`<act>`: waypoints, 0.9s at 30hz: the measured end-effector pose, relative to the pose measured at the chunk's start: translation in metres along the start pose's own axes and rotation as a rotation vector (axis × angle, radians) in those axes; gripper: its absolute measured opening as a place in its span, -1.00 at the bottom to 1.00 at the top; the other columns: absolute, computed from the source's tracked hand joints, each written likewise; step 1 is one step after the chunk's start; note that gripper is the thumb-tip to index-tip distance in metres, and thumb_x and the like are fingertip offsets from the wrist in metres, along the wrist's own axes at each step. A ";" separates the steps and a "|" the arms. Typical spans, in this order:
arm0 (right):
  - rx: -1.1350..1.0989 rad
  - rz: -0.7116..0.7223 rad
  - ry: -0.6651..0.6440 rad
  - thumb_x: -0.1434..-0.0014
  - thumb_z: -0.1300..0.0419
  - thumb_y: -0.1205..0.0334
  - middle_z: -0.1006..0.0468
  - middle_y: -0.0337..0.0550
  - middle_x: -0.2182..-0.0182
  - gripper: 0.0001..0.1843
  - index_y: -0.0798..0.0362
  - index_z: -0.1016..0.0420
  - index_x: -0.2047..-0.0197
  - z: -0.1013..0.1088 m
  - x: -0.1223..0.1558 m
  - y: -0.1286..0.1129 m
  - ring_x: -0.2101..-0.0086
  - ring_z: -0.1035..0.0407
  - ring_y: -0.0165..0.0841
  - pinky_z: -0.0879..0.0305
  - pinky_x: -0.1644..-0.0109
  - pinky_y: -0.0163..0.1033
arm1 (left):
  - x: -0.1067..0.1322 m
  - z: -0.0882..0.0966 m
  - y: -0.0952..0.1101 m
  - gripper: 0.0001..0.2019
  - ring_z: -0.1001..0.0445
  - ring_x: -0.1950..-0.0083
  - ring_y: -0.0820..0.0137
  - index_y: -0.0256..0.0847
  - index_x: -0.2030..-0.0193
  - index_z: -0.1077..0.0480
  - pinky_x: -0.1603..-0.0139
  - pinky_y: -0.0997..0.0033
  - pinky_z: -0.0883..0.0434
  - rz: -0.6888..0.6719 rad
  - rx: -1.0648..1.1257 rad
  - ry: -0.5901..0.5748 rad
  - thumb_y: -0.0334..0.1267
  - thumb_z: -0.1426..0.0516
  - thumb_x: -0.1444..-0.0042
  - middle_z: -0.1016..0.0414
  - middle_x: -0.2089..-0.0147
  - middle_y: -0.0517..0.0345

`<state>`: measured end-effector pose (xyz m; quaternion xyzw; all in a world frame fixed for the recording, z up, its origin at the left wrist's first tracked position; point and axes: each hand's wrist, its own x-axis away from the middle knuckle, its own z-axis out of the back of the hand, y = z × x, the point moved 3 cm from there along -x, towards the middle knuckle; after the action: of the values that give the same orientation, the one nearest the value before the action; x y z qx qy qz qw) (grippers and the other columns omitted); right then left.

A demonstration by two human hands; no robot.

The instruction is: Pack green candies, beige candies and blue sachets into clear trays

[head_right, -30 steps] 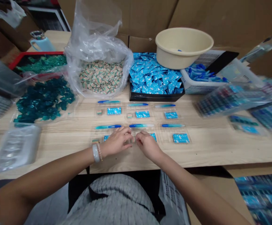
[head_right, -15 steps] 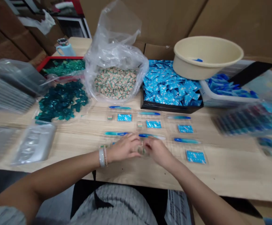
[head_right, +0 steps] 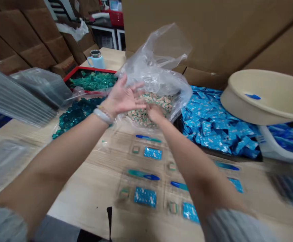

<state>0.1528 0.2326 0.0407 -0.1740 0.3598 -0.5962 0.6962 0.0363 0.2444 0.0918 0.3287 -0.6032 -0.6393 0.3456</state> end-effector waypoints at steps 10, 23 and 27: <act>0.126 0.163 -0.392 -0.09 -0.01 0.37 -0.42 -0.13 0.41 -0.83 0.09 -0.42 0.33 -0.001 0.143 -0.015 0.33 -0.30 -0.35 -0.26 0.25 -0.24 | 0.127 -0.032 -0.079 -0.87 -0.31 0.17 0.37 -0.25 0.32 -0.39 0.11 0.35 -0.28 -0.046 -0.626 -0.101 -0.27 -0.11 0.02 -0.34 0.24 0.08; 0.558 0.335 -0.685 -0.09 -0.02 0.37 -0.43 -0.04 0.40 -0.81 0.14 -0.47 0.39 -0.026 0.149 -0.029 0.28 -0.28 -0.28 -0.21 0.22 -0.22 | 0.147 -0.049 -0.101 -0.91 -0.29 0.15 0.38 -0.30 0.33 -0.37 0.09 0.38 -0.30 -0.110 -0.712 -0.190 -0.35 -0.06 -0.04 -0.30 0.21 0.05; 0.403 0.243 -0.671 -0.08 -0.02 0.38 -0.40 -0.12 0.46 -0.80 0.11 -0.44 0.47 -0.022 0.144 -0.024 0.37 -0.29 -0.37 -0.20 0.28 -0.30 | 0.149 -0.046 -0.104 -0.87 -0.29 0.15 0.40 -0.28 0.26 -0.37 0.10 0.40 -0.30 -0.089 -0.683 -0.165 -0.34 -0.08 -0.02 -0.29 0.19 0.06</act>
<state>0.1246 0.0935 0.0001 -0.1750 0.0067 -0.4783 0.8606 -0.0109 0.0981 -0.0151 0.1673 -0.3655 -0.8429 0.3578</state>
